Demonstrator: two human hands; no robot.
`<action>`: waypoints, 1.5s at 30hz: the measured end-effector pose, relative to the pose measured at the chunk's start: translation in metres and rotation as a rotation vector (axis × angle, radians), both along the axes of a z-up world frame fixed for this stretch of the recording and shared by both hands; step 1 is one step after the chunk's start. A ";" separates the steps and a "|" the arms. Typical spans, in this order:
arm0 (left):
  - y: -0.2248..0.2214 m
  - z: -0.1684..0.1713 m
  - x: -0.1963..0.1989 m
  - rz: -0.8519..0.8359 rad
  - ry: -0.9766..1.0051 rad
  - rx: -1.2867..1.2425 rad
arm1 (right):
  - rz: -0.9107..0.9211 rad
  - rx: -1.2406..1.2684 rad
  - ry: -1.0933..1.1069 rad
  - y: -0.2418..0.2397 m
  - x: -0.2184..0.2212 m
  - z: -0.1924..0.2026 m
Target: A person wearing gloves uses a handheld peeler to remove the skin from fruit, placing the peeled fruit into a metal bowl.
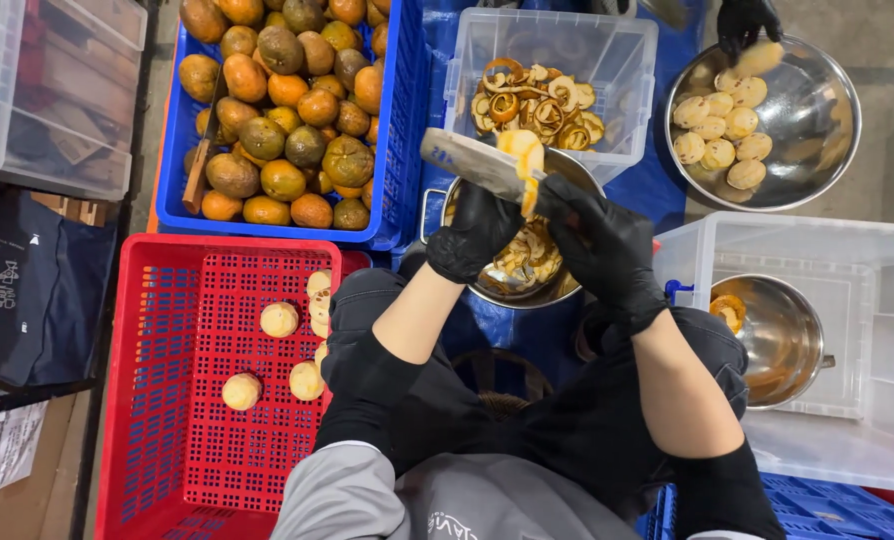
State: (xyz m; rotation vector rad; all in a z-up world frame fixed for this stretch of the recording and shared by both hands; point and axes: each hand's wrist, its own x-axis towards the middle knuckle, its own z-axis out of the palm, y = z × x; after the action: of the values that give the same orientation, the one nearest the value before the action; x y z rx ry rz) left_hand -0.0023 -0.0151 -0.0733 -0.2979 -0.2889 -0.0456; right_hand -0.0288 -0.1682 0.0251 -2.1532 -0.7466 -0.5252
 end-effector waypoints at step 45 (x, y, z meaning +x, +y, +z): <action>0.032 0.045 0.022 -0.214 0.556 0.537 | 0.021 0.204 0.481 -0.019 0.005 -0.055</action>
State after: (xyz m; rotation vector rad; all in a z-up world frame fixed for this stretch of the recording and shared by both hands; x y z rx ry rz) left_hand 0.0192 0.0169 -0.0279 0.1983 0.3102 -0.2428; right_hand -0.0242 -0.1873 -0.0298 -1.9657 -0.4261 -0.0562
